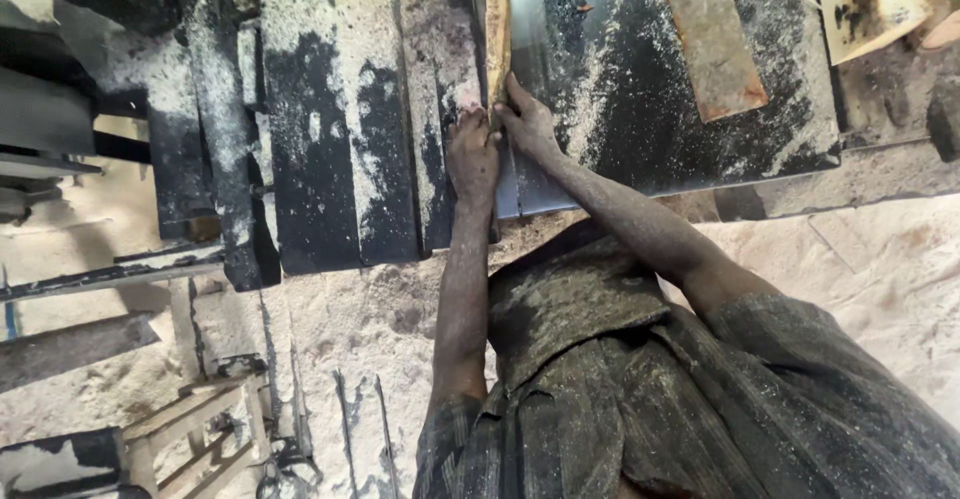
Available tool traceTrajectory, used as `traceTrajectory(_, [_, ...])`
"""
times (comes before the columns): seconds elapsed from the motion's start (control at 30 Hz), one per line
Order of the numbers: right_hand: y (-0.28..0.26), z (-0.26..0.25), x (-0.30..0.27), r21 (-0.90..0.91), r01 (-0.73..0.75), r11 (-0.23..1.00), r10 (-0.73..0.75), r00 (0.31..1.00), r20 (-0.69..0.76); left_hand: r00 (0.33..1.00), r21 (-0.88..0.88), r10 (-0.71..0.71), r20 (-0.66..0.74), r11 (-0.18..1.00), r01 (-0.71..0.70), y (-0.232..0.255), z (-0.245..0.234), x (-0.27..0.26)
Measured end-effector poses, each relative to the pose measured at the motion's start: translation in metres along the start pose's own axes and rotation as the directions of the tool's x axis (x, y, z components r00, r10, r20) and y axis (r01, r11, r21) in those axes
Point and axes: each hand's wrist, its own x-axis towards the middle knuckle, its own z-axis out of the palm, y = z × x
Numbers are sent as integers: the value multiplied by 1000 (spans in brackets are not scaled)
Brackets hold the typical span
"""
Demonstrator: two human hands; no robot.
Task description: The person processes lengths of wood by feeding them through a saw and moving the resulting planks and scrap pieces to the side.
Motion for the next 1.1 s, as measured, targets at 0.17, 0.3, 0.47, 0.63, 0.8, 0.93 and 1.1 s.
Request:
traceTrajectory(0.17, [-20, -34, 23, 23, -188, 982, 176, 951, 253, 993, -40, -112, -25, 993, 111, -4, 22, 39])
traceTrajectory(0.3, [20, -108, 53, -556, 133, 820, -61, 987, 147, 978, 66, -208, -22, 976, 209, 14, 11, 70])
traceTrajectory(0.47, [95, -276, 8, -728, -233, 644, 63, 965, -253, 979, -27, -204, 8, 979, 204, 21, -7, 55])
traceTrajectory(0.63, [81, -244, -77, -637, -271, 722, 143, 959, -245, 967, 52, -121, 224, 992, 112, 69, -50, -40])
traceTrajectory(0.8, [51, -140, -235, -628, -268, 731, 79, 947, -312, 887, -333, -16, 462, 924, 190, 124, -32, -171])
traceTrajectory(0.93, [9, -112, -401, -617, 59, 785, -10, 997, 83, 749, -329, -118, 652, 845, 421, 129, -36, -305])
traceTrajectory(1.1, [-31, -135, -469, -324, 82, 943, 137, 790, 598, 756, -363, -176, 630, 794, 487, 101, -95, -409])
